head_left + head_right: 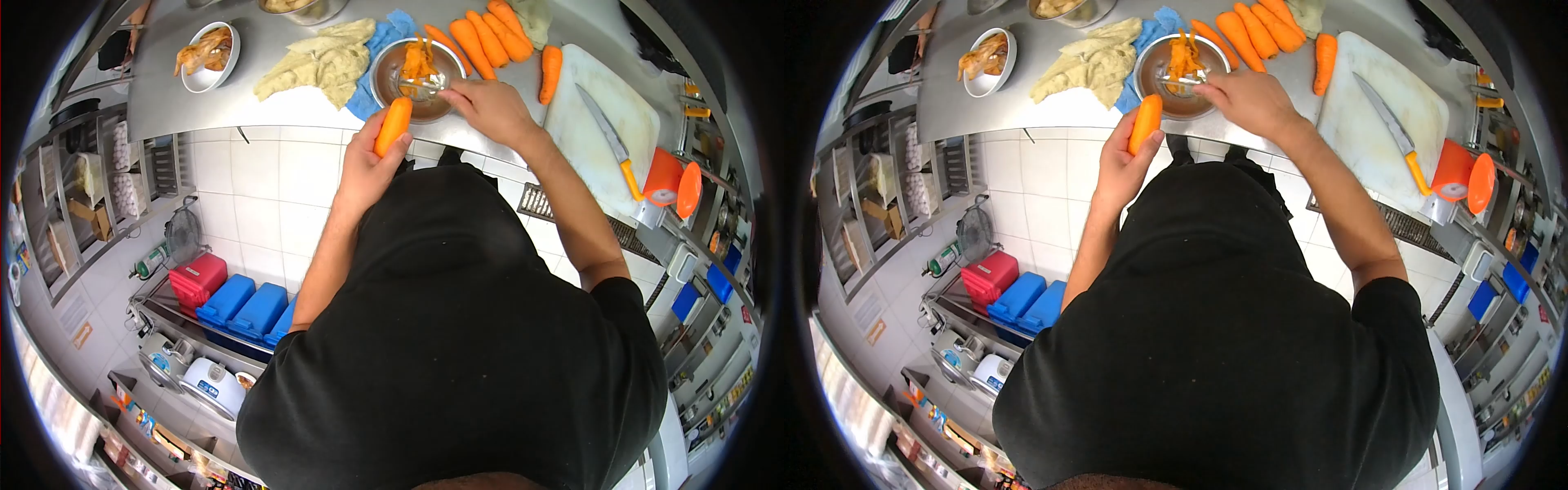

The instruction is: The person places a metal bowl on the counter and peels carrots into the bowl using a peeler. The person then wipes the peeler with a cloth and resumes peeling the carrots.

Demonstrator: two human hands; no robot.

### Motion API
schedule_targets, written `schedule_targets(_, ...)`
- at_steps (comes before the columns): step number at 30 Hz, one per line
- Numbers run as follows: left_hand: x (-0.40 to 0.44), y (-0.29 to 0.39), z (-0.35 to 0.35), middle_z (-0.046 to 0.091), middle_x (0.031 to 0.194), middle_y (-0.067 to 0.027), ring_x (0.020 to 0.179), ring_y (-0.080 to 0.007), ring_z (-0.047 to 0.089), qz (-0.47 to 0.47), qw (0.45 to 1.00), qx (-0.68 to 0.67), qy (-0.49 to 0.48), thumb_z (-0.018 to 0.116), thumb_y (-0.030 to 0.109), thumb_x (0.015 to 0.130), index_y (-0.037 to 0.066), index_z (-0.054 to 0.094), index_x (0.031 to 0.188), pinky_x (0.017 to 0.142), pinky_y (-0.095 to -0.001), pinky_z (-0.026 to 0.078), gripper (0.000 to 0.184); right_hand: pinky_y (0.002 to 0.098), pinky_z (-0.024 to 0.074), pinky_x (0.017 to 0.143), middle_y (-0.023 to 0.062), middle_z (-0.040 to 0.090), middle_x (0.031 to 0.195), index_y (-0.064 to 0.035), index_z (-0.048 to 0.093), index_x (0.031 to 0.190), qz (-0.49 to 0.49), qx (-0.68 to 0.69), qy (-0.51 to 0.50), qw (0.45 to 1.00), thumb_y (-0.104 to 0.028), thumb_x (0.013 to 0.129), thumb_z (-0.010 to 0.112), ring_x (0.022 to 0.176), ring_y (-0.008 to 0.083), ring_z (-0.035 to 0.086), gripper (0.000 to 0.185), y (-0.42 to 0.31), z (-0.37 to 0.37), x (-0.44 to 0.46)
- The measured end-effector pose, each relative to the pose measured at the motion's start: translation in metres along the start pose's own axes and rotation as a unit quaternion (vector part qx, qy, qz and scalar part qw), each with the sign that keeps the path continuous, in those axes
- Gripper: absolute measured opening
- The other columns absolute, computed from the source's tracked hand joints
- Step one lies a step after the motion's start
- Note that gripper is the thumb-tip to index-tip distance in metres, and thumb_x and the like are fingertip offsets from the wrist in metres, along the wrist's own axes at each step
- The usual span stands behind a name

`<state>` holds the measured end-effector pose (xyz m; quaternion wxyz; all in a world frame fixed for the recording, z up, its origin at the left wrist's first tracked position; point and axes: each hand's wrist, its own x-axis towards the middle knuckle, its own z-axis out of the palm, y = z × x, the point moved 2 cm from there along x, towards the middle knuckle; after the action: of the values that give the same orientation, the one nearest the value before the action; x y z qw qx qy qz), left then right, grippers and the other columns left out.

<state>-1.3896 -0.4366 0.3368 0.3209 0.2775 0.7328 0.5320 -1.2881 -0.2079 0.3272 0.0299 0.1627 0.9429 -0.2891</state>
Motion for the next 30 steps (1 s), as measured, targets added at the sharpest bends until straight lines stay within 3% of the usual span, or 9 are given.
schedule_targets(5, 0.008, 0.002, -0.007, 0.075, 0.108, -0.0119, 0.101, -0.0217, 0.070, 0.045, 0.971, 0.230, 0.033, 0.079, 0.021, 0.095, 0.004, 0.064, 0.139, 0.095, -0.0336, 0.050, 0.049, 0.0499, 0.0529, 0.070, 0.0148, 0.072, 0.080, -0.0109, 0.068, 0.095, -0.034, 0.067, 0.015, 0.997, -0.049, 0.109, 0.053, 0.083, 0.0380, 0.071, 0.043, -0.009, -0.002, -0.011)
schedule_targets(8, 0.006, 0.004, -0.006, 0.075, 0.105, -0.0116, 0.098, -0.0281, 0.070, 0.085, 0.940, 0.324, 0.060, 0.082, 0.025, 0.092, 0.006, 0.065, 0.138, 0.094, -0.0392, 0.046, 0.053, 0.0491, 0.0515, 0.070, 0.0146, 0.069, 0.081, -0.0088, 0.066, 0.096, -0.053, 0.096, 0.003, 0.994, -0.045, 0.109, 0.057, 0.082, 0.0383, 0.069, 0.039, -0.041, -0.008, -0.013)
schedule_targets(13, 0.005, 0.003, -0.008, 0.074, 0.102, -0.0092, 0.096, -0.0274, 0.069, 0.095, 0.938, 0.326, 0.064, 0.081, 0.028, 0.093, 0.008, 0.065, 0.136, 0.091, -0.0409, 0.042, 0.050, 0.0503, 0.0525, 0.070, 0.0135, 0.071, 0.079, -0.0112, 0.066, 0.098, -0.058, 0.036, 0.048, 0.997, -0.050, 0.110, 0.051, 0.082, 0.0385, 0.071, 0.043, -0.030, 0.001, -0.010)
schedule_targets(16, 0.003, 0.007, -0.010, 0.074, 0.104, -0.0097, 0.097, -0.0276, 0.069, 0.100, 0.938, 0.326, 0.070, 0.081, 0.028, 0.094, 0.008, 0.064, 0.136, 0.092, -0.0411, 0.042, 0.050, 0.0503, 0.0523, 0.070, 0.0144, 0.070, 0.079, -0.0098, 0.066, 0.100, 0.022, 0.027, -0.013, 0.999, -0.051, 0.110, 0.050, 0.081, 0.0382, 0.070, 0.045, -0.004, 0.001, -0.007)
schedule_targets(23, 0.002, 0.003, -0.008, 0.074, 0.114, -0.0149, 0.099, -0.0335, 0.069, 0.059, 0.958, 0.275, 0.059, 0.073, 0.034, 0.100, 0.005, 0.061, 0.134, 0.090, -0.0458, 0.041, 0.047, 0.0507, 0.0514, 0.071, 0.0164, 0.070, 0.083, -0.0070, 0.065, 0.102, 0.012, 0.114, -0.018, 0.993, -0.043, 0.112, 0.049, 0.082, 0.0396, 0.069, 0.041, -0.024, 0.001, -0.006)
schedule_targets(25, 0.003, -0.002, -0.007, 0.072, 0.111, -0.0150, 0.100, -0.0348, 0.068, 0.046, 0.965, 0.256, 0.038, 0.071, 0.034, 0.102, 0.005, 0.062, 0.133, 0.091, -0.0459, 0.042, 0.042, 0.0497, 0.0498, 0.072, 0.0178, 0.069, 0.084, -0.0049, 0.063, 0.103, 0.020, 0.151, -0.033, 0.988, -0.038, 0.112, 0.051, 0.083, 0.0408, 0.067, 0.037, -0.035, -0.004, -0.007)
schedule_targets(30, 0.002, -0.011, -0.003, 0.069, 0.112, -0.0151, 0.100, -0.0365, 0.066, 0.022, 0.972, 0.234, 0.021, 0.073, 0.033, 0.100, 0.006, 0.063, 0.126, 0.091, -0.0462, 0.044, 0.039, 0.0502, 0.0506, 0.071, 0.0159, 0.070, 0.086, -0.0065, 0.063, 0.101, -0.047, 0.104, -0.014, 0.993, -0.038, 0.111, 0.054, 0.084, 0.0398, 0.068, 0.034, -0.050, -0.004, -0.012)
